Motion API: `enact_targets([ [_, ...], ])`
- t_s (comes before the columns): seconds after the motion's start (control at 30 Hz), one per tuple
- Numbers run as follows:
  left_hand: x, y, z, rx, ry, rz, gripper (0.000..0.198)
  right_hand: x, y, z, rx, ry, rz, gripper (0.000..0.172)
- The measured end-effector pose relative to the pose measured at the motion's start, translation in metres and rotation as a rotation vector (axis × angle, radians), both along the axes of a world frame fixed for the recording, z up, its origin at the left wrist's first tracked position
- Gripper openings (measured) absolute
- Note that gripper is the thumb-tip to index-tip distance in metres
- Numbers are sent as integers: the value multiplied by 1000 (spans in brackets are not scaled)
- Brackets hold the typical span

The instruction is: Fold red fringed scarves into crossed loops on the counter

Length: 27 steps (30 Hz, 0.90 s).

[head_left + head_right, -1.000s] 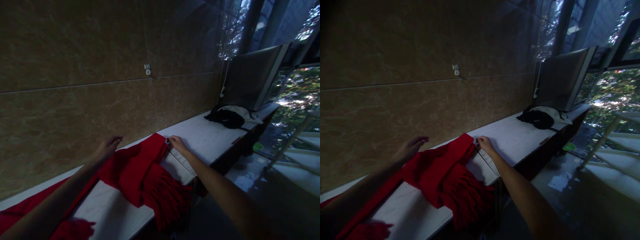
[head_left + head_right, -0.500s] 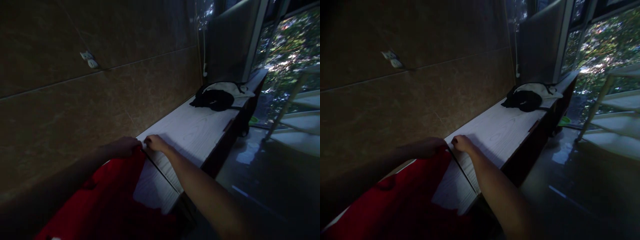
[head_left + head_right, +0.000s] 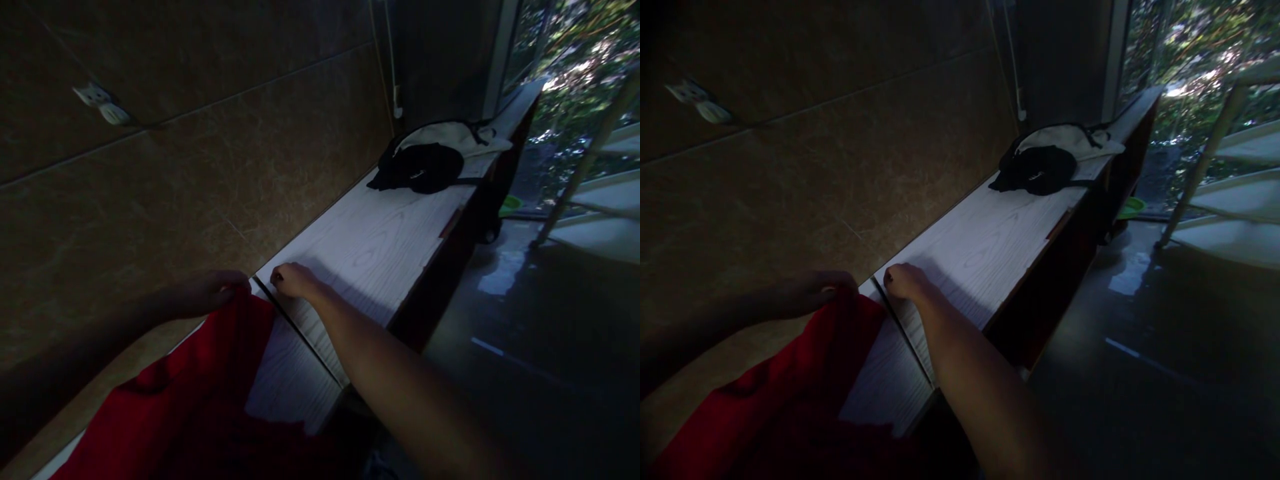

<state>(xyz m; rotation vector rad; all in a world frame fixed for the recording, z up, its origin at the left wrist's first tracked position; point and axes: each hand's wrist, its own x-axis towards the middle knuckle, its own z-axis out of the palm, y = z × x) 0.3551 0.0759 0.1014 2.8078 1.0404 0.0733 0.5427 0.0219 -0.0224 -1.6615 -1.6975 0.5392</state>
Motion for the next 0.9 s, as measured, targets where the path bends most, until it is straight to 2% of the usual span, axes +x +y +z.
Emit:
enact_targets([
  [0.1, 11, -14, -14, -25, 28, -13, 36, 1, -1, 0, 6, -17, 7, 26],
  [0.2, 21, -25, -23, -46, 145, -62, 43, 1, -2, 1, 16, -32, 1, 27],
  [0.33, 26, -27, -18, -16, 322, -143, 48, 0, -4, 3, 7, -47, -11, 30],
  [0.47, 23, -25, -7, 41, 387, -182, 46, -2, -4, 3, -4, -52, -15, 32],
  [0.6, 19, -27, -8, 36, 355, -144, 46, -2, -2, 1, 2, -46, -19, 31],
  [0.7, 18, -29, -9, -12, 248, -81, 62, -1, 0, -2, 20, -36, -14, 30],
  [0.8, 8, -36, 1, -8, 69, -2, 72, -1, 3, -7, 41, -24, -15, 29],
  [0.9, -22, -50, 16, 41, -38, 35, 71, -2, 7, -11, 63, -11, -23, 27],
])
